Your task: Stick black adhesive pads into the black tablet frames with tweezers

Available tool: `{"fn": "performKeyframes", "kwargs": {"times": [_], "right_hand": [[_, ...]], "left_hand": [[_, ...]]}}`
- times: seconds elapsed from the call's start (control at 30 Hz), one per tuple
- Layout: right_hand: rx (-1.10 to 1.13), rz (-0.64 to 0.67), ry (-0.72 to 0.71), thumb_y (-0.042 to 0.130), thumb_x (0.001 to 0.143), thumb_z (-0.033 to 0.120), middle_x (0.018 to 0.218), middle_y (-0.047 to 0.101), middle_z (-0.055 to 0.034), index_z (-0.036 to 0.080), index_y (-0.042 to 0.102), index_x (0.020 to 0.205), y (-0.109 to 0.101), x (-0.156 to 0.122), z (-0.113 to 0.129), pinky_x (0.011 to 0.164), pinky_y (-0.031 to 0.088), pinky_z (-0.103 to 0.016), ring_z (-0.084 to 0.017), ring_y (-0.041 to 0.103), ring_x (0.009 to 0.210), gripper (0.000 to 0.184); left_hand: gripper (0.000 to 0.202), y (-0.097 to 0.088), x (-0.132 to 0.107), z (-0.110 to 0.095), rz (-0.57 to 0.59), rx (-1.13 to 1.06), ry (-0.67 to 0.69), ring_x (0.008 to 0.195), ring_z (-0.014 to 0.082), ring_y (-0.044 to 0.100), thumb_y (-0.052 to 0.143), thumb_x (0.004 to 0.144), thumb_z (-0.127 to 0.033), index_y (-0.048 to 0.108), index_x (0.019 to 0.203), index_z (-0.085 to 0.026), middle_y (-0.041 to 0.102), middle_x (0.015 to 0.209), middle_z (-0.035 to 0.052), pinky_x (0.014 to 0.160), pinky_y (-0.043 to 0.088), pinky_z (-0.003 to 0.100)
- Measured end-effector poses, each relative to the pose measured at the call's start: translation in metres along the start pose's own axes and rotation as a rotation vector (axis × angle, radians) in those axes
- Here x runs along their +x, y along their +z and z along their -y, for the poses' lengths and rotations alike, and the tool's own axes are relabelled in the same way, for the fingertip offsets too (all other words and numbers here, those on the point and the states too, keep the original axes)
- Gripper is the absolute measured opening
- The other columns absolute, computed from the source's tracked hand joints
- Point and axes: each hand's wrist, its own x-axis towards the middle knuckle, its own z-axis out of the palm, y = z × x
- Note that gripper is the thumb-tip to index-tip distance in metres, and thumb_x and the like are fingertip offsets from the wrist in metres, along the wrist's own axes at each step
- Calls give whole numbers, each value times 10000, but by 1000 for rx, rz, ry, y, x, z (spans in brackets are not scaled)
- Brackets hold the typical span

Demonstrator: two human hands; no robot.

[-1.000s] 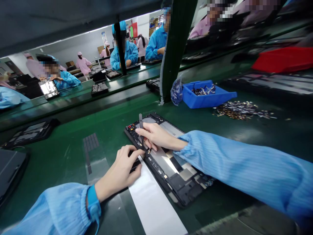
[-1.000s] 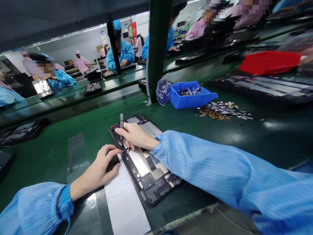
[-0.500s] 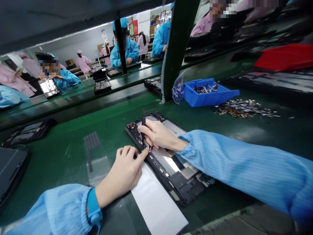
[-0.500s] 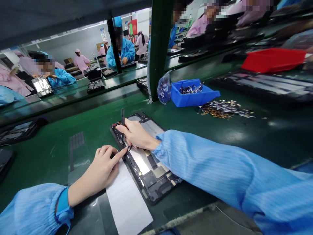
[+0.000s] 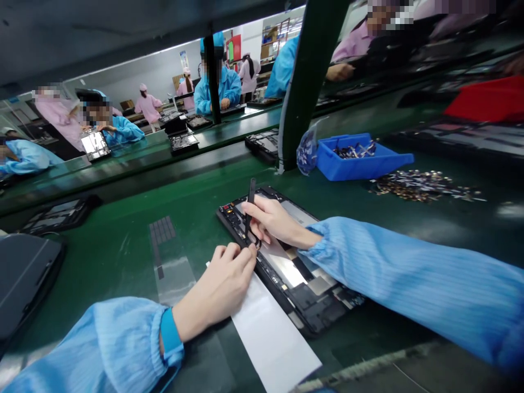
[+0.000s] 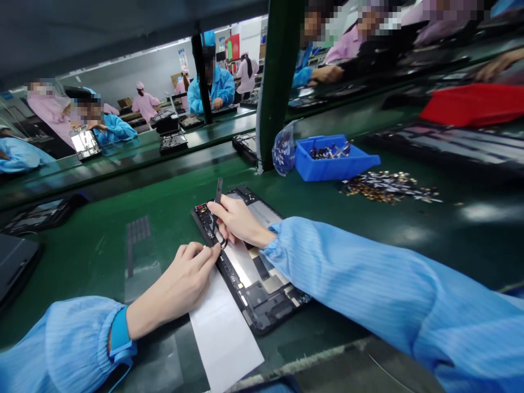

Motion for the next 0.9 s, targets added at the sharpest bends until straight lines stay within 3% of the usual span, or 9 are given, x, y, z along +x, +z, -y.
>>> {"fn": "performKeyframes", "kwargs": {"times": [0.17, 0.3, 0.43, 0.6, 0.7, 0.8, 0.9], "right_hand": [[8, 8, -29, 439, 884, 377, 331, 452, 85, 211, 357, 716, 1, 2, -2, 245, 242, -158, -80, 385, 222, 250], [10, 8, -24, 435, 888, 362, 335, 458, 79, 210, 357, 704, 0, 4, -1, 247, 268, -168, -85, 399, 229, 251], [31, 15, -36, 495, 844, 468, 348, 456, 80, 212, 366, 692, 0, 6, -1, 244, 285, -177, -86, 411, 237, 324], [7, -4, -49, 525, 788, 531, 360, 449, 75, 208, 380, 676, 3, 9, -5, 263, 293, -186, -85, 408, 261, 371], [-32, -39, -49, 549, 746, 556, 382, 450, 53, 202, 405, 627, -2, 9, 3, 302, 304, -197, -88, 423, 308, 399], [-82, -29, 2, 571, 701, 587, 386, 409, 23, 205, 388, 504, -22, 6, 18, 351, 301, -230, -85, 402, 346, 467], [-213, -113, -17, 533, 744, 540, 413, 400, -11, 205, 415, 425, -53, 12, 19, 418, 298, -290, -66, 366, 368, 478]], "left_hand": [[402, -5, -7, -6, 6, -53, 13, 852, 229, 458, 318, 871, -112, 380, 1264, -61, 546, 992, 129, 692, 374, 350], [434, 2, -6, 0, -10, -83, -117, 860, 238, 456, 303, 889, -175, 330, 1310, -71, 531, 1003, 129, 701, 397, 368], [475, 12, 1, 0, -34, -187, -181, 869, 250, 473, 285, 870, -154, 280, 1327, -20, 529, 978, 148, 719, 439, 387], [538, 8, 1, -22, -41, -495, -219, 986, 253, 505, 393, 783, -139, 335, 1278, 62, 527, 1059, 197, 880, 453, 347], [489, -7, 2, -24, 17, -596, -215, 926, 235, 558, 448, 736, -127, 448, 1205, 10, 569, 1036, 167, 844, 474, 313], [187, -26, 17, -2, 52, -593, -273, 719, 194, 592, 454, 771, -176, 618, 839, -116, 615, 788, 78, 684, 478, 286], [342, -35, 41, 43, -1, -528, -542, 667, 204, 582, 431, 842, -321, 578, 599, -129, 575, 631, 71, 660, 442, 307]]}}
